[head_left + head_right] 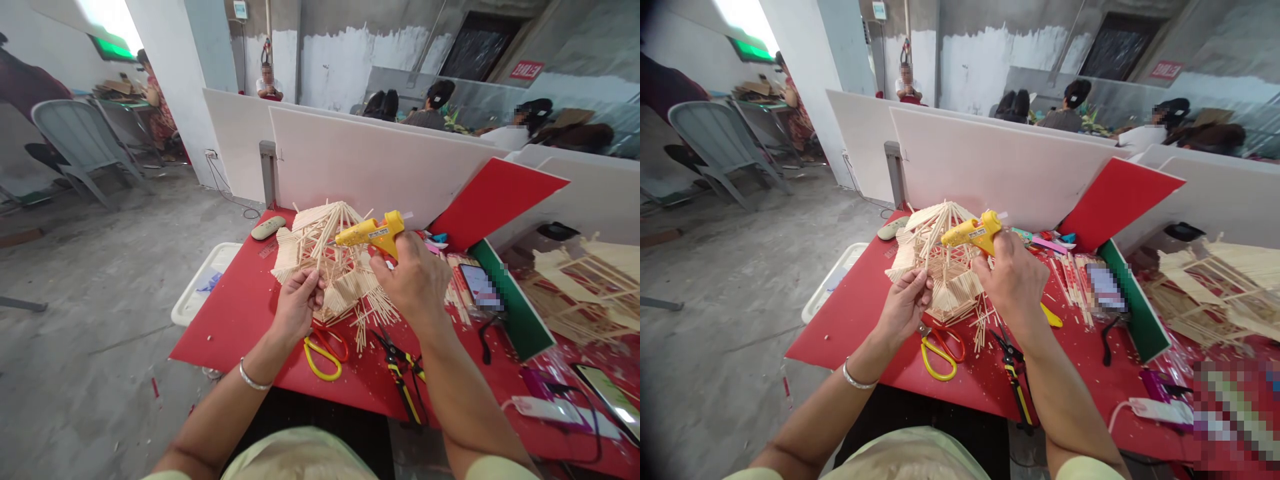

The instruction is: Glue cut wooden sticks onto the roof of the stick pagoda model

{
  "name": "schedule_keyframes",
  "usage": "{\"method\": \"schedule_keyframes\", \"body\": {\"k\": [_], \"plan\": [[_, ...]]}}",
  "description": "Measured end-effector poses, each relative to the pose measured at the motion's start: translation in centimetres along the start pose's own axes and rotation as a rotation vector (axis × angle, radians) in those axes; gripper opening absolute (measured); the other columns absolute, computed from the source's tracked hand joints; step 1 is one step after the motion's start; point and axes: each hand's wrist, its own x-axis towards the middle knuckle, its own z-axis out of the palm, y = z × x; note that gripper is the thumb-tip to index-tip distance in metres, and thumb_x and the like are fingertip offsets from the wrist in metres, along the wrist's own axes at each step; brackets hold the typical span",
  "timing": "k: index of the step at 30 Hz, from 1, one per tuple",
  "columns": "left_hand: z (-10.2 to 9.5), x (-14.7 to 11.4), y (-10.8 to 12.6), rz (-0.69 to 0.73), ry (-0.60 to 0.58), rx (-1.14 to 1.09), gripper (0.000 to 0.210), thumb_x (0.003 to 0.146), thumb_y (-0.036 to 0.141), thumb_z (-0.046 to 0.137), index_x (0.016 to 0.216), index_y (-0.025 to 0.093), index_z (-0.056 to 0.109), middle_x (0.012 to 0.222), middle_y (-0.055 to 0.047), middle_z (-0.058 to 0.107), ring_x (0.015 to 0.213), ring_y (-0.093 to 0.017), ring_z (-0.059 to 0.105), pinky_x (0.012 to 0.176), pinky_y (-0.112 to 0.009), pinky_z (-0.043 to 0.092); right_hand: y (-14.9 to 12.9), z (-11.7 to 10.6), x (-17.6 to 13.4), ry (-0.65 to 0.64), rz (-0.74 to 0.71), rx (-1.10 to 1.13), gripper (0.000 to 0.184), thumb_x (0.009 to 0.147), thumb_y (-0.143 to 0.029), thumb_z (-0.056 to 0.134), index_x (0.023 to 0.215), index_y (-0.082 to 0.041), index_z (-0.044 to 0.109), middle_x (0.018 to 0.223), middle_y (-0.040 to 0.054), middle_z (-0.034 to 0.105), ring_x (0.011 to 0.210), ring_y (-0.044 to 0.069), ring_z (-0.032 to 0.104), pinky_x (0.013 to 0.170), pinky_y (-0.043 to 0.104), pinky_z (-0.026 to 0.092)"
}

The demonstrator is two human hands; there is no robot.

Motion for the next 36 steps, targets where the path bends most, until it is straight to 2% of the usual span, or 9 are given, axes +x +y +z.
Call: {"method": "schedule_keyframes", "body": {"k": [10,20,25,36], "plan": [[0.2,0.0,-0.2,-0.018,0.011,0.005,0.025,0.079,0.035,0.077,0.089,0.014,0.066,0.070,0.002,0.061,0.046,-0.003,0.049,0.041,-0.016,0.031,0.0,-0.1,0.0,-0.013,0.014,0.015,0.030,0.085,-0.037,0.056,0.108,-0.017,0.058,0.092,0.0062,0.066,0.070,0.016,0.053,0.055,0.030,0.021],[1.4,0.1,0.0,-0.039,-0.006,-0.015,0.026,0.077,0.035,0.078,0.088,0.014,0.065,0.069,0.002,0.061,0.045,-0.003,0.046,0.040,-0.016,0.030,0.5,0.0,-0.3,0.045,0.043,0.021,0.032,0.084,-0.039,0.058,0.108,-0.018,0.058,0.094,0.0065,0.067,0.071,0.017,0.055,0.056,0.030,0.026],[0.9,-0.5,0.0,-0.058,-0.027,-0.025,0.026,0.077,0.035,0.078,0.088,0.015,0.066,0.069,0.002,0.060,0.045,-0.002,0.046,0.040,-0.015,0.030,0.7,0.0,-0.2,0.091,0.043,0.036,0.031,0.084,-0.039,0.056,0.107,-0.018,0.057,0.088,0.0061,0.065,0.070,0.018,0.055,0.058,0.030,0.030],[0.1,-1.2,-0.4,-0.072,-0.018,0.001,0.026,0.078,0.035,0.078,0.087,0.014,0.066,0.069,0.002,0.060,0.045,-0.003,0.047,0.040,-0.015,0.032,0.4,-0.4,-0.1,0.053,0.040,0.053,0.031,0.085,-0.039,0.055,0.107,-0.017,0.058,0.090,0.0068,0.066,0.070,0.018,0.054,0.056,0.031,0.026]]}}
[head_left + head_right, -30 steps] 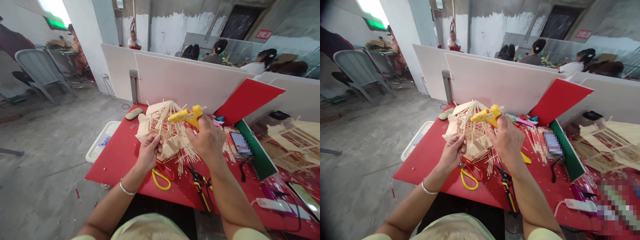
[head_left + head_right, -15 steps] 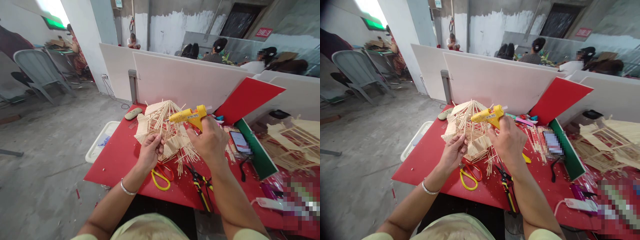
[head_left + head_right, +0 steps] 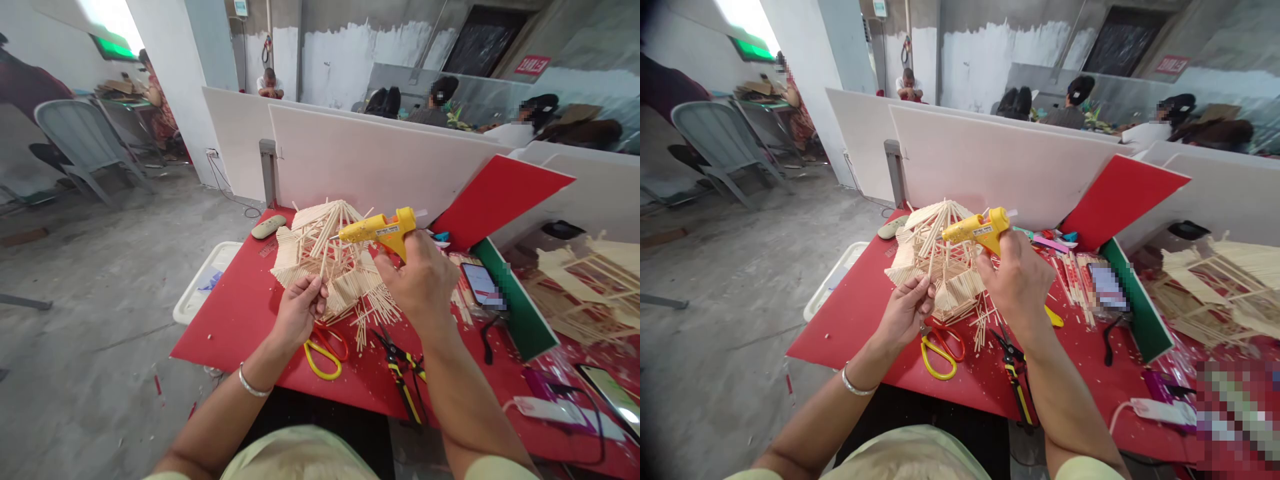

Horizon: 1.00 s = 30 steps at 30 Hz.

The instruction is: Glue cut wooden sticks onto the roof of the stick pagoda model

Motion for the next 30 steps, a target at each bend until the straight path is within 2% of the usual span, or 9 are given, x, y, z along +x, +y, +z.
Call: {"method": "schedule_keyframes", "body": {"k": [23,30], "plan": [[0.02,0.05,0.04,0.043,-0.001,0.011,0.027,0.076,0.036,0.079,0.089,0.013,0.068,0.067,0.002,0.060,0.045,-0.003,0.048,0.041,-0.016,0.035,0.21,-0.73,-0.08,0.004,-0.023,-0.001,0.029,0.086,-0.038,0.054,0.106,-0.018,0.058,0.088,0.0059,0.065,0.068,0.017,0.052,0.056,0.031,0.026],[0.14,0.40,-0.12,0.140,0.077,0.097,0.029,0.073,0.037,0.081,0.086,0.014,0.068,0.066,0.001,0.063,0.043,-0.004,0.050,0.040,-0.017,0.035,0.32,-0.85,0.16,0.000,0.006,0.007,0.031,0.086,-0.039,0.052,0.108,-0.018,0.058,0.087,0.0066,0.064,0.067,0.017,0.049,0.056,0.031,0.024]]}}
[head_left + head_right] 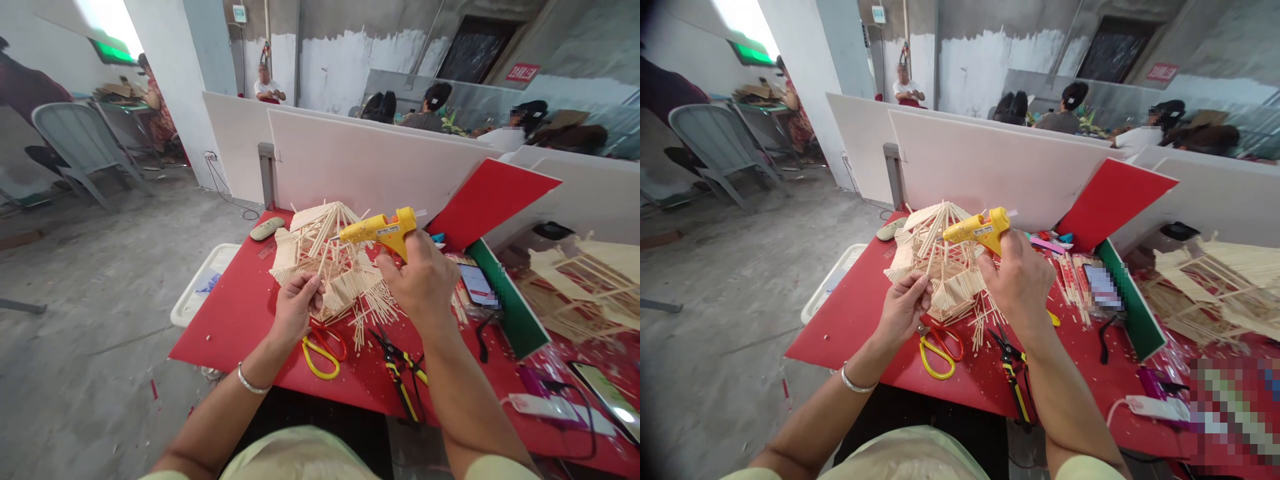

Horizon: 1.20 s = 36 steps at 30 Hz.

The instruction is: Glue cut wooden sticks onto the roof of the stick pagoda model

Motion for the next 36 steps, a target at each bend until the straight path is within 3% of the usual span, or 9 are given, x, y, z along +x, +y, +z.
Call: {"method": "schedule_keyframes", "body": {"k": [19,36], "plan": [[0.1,0.3,0.0,0.038,0.016,0.045,0.025,0.075,0.035,0.079,0.086,0.015,0.068,0.066,0.000,0.065,0.043,-0.005,0.051,0.039,-0.017,0.034,0.0,0.3,-0.2,0.009,-0.058,-0.018,0.027,0.086,-0.037,0.055,0.103,-0.017,0.060,0.087,0.0060,0.066,0.070,0.018,0.054,0.057,0.031,0.028],[1.0,1.8,0.9,0.003,-0.064,0.015,0.024,0.076,0.034,0.078,0.085,0.014,0.069,0.067,0.001,0.064,0.042,-0.004,0.048,0.038,-0.017,0.032,0.1,0.8,1.0,0.081,0.035,-0.017,0.035,0.086,-0.042,0.056,0.108,-0.015,0.061,0.086,0.0069,0.063,0.069,0.017,0.051,0.056,0.030,0.022]]}}
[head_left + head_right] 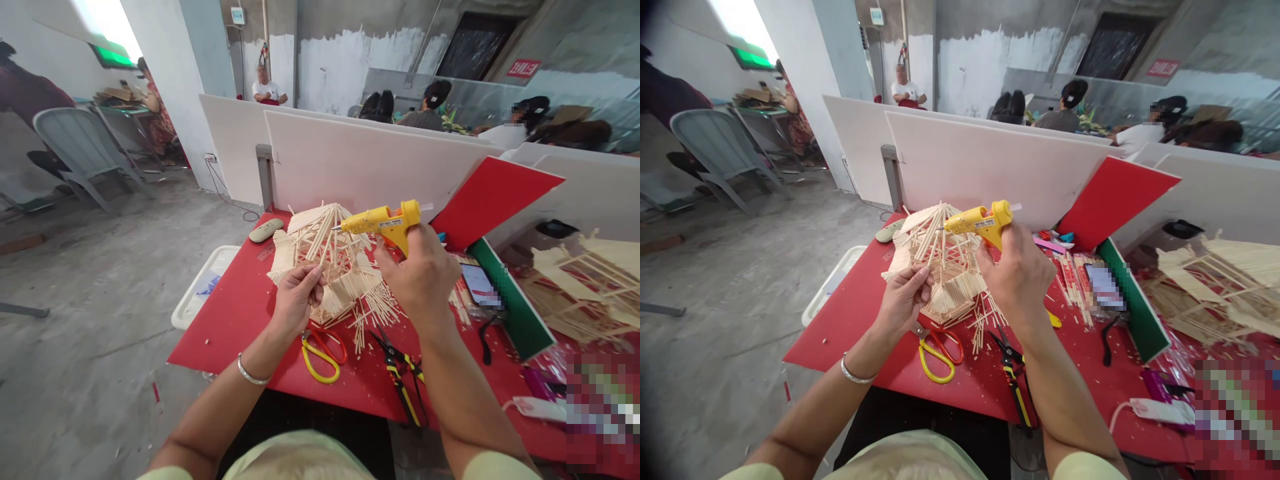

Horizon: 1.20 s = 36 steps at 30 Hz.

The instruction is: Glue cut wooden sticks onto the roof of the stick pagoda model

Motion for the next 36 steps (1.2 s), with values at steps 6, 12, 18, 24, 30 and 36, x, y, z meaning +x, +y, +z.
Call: {"method": "schedule_keyframes", "body": {"k": [6,12,18,24,30,36], "plan": [[0.1,0.4,0.1,0.013,-0.005,-0.006,0.023,0.076,0.033,0.079,0.085,0.014,0.068,0.066,0.001,0.064,0.042,-0.004,0.049,0.039,-0.017,0.033,0.2,0.7,0.4,-0.032,0.011,-0.007,0.037,0.086,-0.040,0.056,0.114,-0.016,0.060,0.089,0.0072,0.064,0.068,0.016,0.050,0.055,0.030,0.021],[0.5,0.9,0.1,-0.016,0.006,-0.017,0.024,0.075,0.034,0.080,0.080,0.014,0.067,0.068,0.000,0.066,0.042,-0.004,0.050,0.039,-0.017,0.032,0.4,0.9,0.9,-0.019,0.010,-0.016,0.037,0.088,-0.040,0.054,0.114,-0.014,0.059,0.089,0.0077,0.064,0.070,0.017,0.052,0.055,0.030,0.020],[0.9,1.0,0.2,-0.038,0.013,-0.066,0.024,0.075,0.032,0.080,0.080,0.013,0.066,0.068,0.000,0.066,0.043,-0.004,0.051,0.039,-0.017,0.032,0.1,1.0,1.4,-0.022,0.000,-0.037,0.034,0.090,-0.034,0.050,0.117,-0.015,0.058,0.089,0.0069,0.063,0.069,0.017,0.051,0.054,0.030,0.019],[0.8,1.2,0.2,-0.072,0.006,-0.103,0.025,0.074,0.030,0.081,0.083,0.013,0.066,0.070,-0.001,0.067,0.046,-0.004,0.053,0.040,-0.015,0.034,0.1,1.2,1.2,-0.003,-0.016,-0.031,0.033,0.090,-0.033,0.048,0.117,-0.016,0.057,0.091,0.0072,0.061,0.069,0.016,0.051,0.054,0.030,0.020],[1.2,1.2,0.5,-0.052,0.024,-0.094,0.026,0.074,0.031,0.081,0.079,0.013,0.064,0.071,-0.002,0.067,0.047,-0.003,0.053,0.041,-0.015,0.035,0.1,1.0,1.3,-0.015,-0.026,-0.038,0.033,0.090,-0.032,0.047,0.117,-0.016,0.057,0.092,0.0072,0.062,0.071,0.017,0.051,0.054,0.031,0.021],[1.5,1.1,1.2,-0.050,0.029,-0.070,0.027,0.073,0.031,0.081,0.081,0.013,0.064,0.073,-0.002,0.068,0.048,-0.004,0.055,0.040,-0.014,0.034,0.2,1.0,1.2,-0.001,-0.037,-0.042,0.033,0.091,-0.035,0.048,0.115,-0.015,0.058,0.092,0.0070,0.064,0.070,0.017,0.051,0.055,0.031,0.020]]}}
